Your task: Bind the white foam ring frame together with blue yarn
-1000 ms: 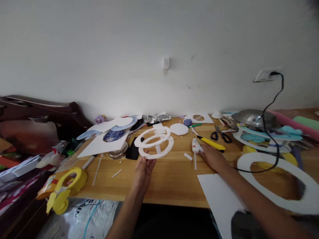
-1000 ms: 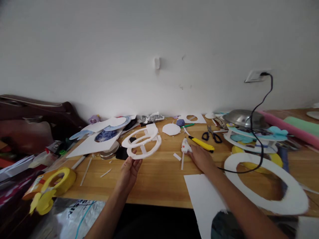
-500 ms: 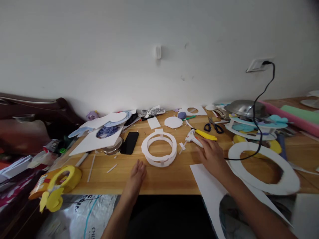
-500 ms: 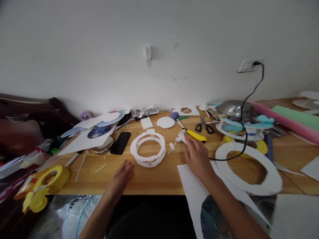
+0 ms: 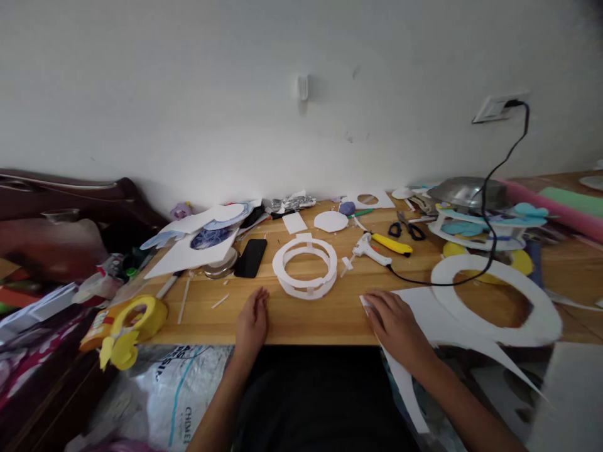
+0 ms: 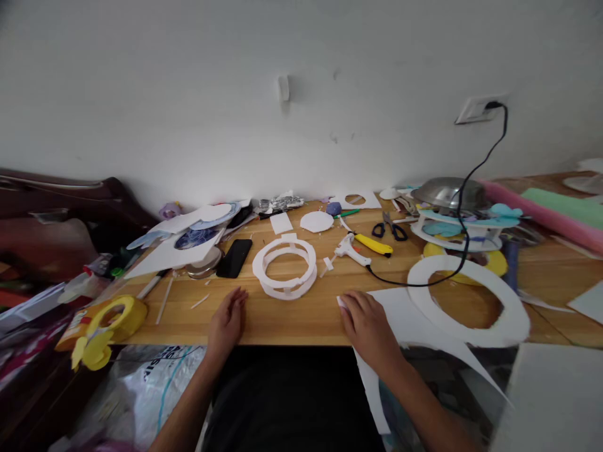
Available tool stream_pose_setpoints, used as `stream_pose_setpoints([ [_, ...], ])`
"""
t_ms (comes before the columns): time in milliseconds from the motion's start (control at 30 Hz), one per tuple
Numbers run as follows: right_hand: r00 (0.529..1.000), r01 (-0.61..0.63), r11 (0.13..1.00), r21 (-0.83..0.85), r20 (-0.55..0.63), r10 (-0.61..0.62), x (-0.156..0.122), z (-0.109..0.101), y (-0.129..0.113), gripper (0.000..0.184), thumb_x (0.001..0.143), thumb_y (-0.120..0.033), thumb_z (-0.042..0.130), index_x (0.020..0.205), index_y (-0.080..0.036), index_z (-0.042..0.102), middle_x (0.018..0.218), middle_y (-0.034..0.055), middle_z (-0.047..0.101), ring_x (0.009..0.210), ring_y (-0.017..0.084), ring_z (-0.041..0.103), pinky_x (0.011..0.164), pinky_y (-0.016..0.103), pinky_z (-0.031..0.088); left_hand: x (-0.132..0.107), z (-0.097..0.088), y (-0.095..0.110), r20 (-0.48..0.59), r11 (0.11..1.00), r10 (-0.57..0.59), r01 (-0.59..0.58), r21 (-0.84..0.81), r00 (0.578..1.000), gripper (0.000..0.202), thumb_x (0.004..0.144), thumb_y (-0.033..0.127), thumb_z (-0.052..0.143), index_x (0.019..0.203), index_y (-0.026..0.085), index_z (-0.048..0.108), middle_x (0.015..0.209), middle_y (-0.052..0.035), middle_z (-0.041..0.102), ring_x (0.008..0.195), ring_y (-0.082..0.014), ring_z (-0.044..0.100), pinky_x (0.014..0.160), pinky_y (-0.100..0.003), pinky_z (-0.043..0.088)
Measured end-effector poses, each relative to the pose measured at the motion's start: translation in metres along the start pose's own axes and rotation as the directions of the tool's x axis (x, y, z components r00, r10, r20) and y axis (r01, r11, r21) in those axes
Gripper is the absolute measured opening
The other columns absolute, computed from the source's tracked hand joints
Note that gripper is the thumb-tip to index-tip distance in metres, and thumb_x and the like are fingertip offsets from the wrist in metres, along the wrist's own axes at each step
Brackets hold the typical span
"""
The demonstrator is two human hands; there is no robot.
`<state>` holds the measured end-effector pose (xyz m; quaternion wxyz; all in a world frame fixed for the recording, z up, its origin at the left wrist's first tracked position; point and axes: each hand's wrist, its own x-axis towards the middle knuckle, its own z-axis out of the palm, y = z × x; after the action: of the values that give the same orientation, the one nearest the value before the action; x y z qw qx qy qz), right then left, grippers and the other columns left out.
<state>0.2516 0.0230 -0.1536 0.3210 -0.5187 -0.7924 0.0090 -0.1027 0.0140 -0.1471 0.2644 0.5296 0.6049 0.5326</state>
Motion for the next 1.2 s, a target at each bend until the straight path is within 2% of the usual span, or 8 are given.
stream_pose_setpoints([
  [100, 1.000, 0.000, 1.000, 0.009, 0.006, 0.000, -0.002, 0.001, 0.003, 0.026, 0.099, -0.028, 0.050, 0.118, -0.018, 0.064, 0.120, 0.0127, 0.067, 0.112, 0.031, 0.059, 0.098, 0.050, 0.048, -0.007, 0.001, -0.001, 0.070, 0.976, 0.129, -0.140, 0.166, 0.989, 0.033, 0.096, 0.028, 0.053, 0.126, 0.017, 0.061, 0.124, -0.0152, 0.070, 0.117, -0.0287, 0.066, 0.108, -0.055, 0.048],
  [200, 1.000, 0.009, 1.000, 0.023, -0.003, -0.009, -0.003, -0.001, 0.004, 0.025, 0.099, -0.028, 0.050, 0.117, -0.018, 0.065, 0.120, 0.0128, 0.068, 0.112, 0.030, 0.060, 0.099, 0.048, 0.048, -0.012, 0.004, 0.002, 0.186, 0.915, 0.236, -0.283, 0.289, 0.954, 0.029, 0.092, 0.022, 0.054, 0.118, 0.020, 0.067, 0.121, -0.0120, 0.071, 0.119, -0.0290, 0.064, 0.110, -0.054, 0.047],
  [367, 0.999, 0.019, 0.999, 0.041, -0.031, -0.018, -0.003, -0.002, 0.003, 0.023, 0.100, -0.027, 0.049, 0.112, -0.018, 0.066, 0.116, 0.0129, 0.069, 0.109, 0.029, 0.062, 0.097, 0.048, 0.050, -0.014, 0.006, 0.003, 0.272, 0.802, 0.316, -0.409, 0.436, 0.909, 0.030, 0.094, 0.016, 0.047, 0.117, 0.018, 0.066, 0.119, -0.0134, 0.071, 0.117, -0.0297, 0.065, 0.105, -0.053, 0.053],
  [600, 0.999, 0.009, 0.998, 0.055, -0.031, -0.007, -0.003, -0.001, 0.004, 0.021, 0.099, -0.028, 0.050, 0.111, -0.019, 0.065, 0.117, 0.0124, 0.069, 0.109, 0.030, 0.062, 0.097, 0.050, 0.050, -0.015, 0.003, 0.008, 0.368, 0.700, 0.338, -0.493, 0.517, 0.866, 0.041, 0.094, 0.009, 0.046, 0.131, 0.018, 0.060, 0.130, -0.0113, 0.067, 0.123, -0.0266, 0.061, 0.108, -0.048, 0.051],
  [733, 1.000, 0.000, 0.999, 0.052, -0.029, 0.002, -0.003, 0.000, 0.004, 0.021, 0.099, -0.027, 0.051, 0.112, -0.020, 0.065, 0.118, 0.0124, 0.069, 0.109, 0.030, 0.061, 0.097, 0.050, 0.050, -0.011, 0.002, 0.015, 0.490, 0.632, 0.348, -0.586, 0.507, 0.799, 0.051, 0.094, 0.009, 0.049, 0.142, 0.024, 0.054, 0.142, -0.0050, 0.061, 0.127, -0.0243, 0.055, 0.113, -0.045, 0.047],
  [833, 1.000, 0.002, 0.999, 0.050, -0.027, 0.000, -0.003, 0.000, 0.005, 0.020, 0.099, -0.027, 0.051, 0.111, -0.019, 0.065, 0.117, 0.0126, 0.069, 0.109, 0.029, 0.061, 0.097, 0.050, 0.050, -0.010, 0.002, 0.016, 0.565, 0.549, 0.342, -0.648, 0.529, 0.751, 0.048, 0.095, 0.013, 0.052, 0.141, 0.026, 0.057, 0.143, -0.0039, 0.061, 0.124, -0.0270, 0.055, 0.109, -0.048, 0.049],
  [1033, 1.000, 0.004, 0.999, 0.049, -0.025, -0.002, -0.003, 0.000, 0.005, 0.020, 0.098, -0.027, 0.051, 0.112, -0.020, 0.064, 0.117, 0.0119, 0.069, 0.109, 0.029, 0.061, 0.098, 0.049, 0.050, -0.011, 0.004, 0.017, 0.583, 0.504, 0.303, -0.646, 0.574, 0.754, 0.047, 0.095, 0.015, 0.052, 0.140, 0.025, 0.058, 0.140, -0.0058, 0.063, 0.123, -0.0288, 0.056, 0.106, -0.049, 0.050],
  [1200, 1.000, 0.010, 0.999, 0.053, -0.030, -0.008, -0.003, -0.001, 0.003, 0.020, 0.099, -0.027, 0.051, 0.112, -0.020, 0.064, 0.117, 0.0115, 0.069, 0.110, 0.029, 0.061, 0.098, 0.049, 0.049, -0.003, 0.011, 0.020, 0.618, 0.467, 0.278, -0.665, 0.582, 0.736, 0.055, 0.093, 0.012, 0.049, 0.147, 0.020, 0.051, 0.153, -0.0069, 0.052, 0.143, -0.0308, 0.043, 0.115, -0.050, 0.042],
])
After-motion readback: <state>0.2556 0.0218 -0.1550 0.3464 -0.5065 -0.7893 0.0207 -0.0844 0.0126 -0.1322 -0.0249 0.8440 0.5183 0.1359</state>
